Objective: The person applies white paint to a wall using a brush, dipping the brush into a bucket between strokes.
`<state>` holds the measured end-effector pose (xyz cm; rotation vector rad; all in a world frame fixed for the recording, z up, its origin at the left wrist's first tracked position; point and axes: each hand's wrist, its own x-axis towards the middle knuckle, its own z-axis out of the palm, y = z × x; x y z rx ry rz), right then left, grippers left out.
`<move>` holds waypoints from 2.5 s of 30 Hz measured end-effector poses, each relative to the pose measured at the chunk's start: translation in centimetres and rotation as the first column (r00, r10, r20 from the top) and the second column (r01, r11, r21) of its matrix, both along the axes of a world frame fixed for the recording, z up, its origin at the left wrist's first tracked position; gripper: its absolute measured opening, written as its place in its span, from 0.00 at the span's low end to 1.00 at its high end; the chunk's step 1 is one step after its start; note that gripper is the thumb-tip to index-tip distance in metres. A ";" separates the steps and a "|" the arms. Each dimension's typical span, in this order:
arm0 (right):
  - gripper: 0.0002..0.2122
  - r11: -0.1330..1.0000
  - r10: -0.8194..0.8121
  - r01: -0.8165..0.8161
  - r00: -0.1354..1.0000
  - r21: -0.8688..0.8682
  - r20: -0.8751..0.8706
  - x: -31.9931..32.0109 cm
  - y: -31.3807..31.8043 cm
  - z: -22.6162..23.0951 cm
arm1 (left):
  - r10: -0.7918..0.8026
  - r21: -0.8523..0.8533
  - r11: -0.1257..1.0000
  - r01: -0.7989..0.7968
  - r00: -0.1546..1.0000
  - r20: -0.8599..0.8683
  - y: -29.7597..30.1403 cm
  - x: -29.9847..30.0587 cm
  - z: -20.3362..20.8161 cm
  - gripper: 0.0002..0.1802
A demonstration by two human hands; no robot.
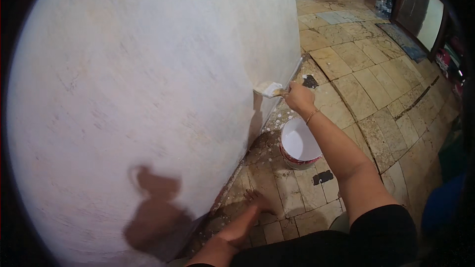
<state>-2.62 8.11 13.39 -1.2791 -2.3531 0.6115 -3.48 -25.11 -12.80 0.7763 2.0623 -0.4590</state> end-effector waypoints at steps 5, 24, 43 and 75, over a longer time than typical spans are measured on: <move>0.09 0.994 0.010 -0.026 0.990 0.109 0.139 -1.6 2.9 3.7 | -0.065 0.024 0.998 0.063 0.994 0.083 2.0 1.3 0.5 0.83; 0.14 0.984 0.154 -0.176 0.704 0.040 -0.693 -3.6 6.3 4.7 | -0.045 -0.034 0.998 0.047 0.997 0.063 2.9 2.6 1.4 0.82; 0.09 0.993 -0.088 0.080 0.991 0.087 0.097 -3.6 9.9 -2.2 | -0.027 -0.072 0.997 0.028 0.999 0.018 2.9 2.0 1.8 0.82; 0.07 0.966 0.148 -0.105 0.974 0.238 -0.171 1.6 0.1 11.1 | -0.034 -0.061 0.997 0.039 0.996 0.083 1.9 2.5 1.0 0.82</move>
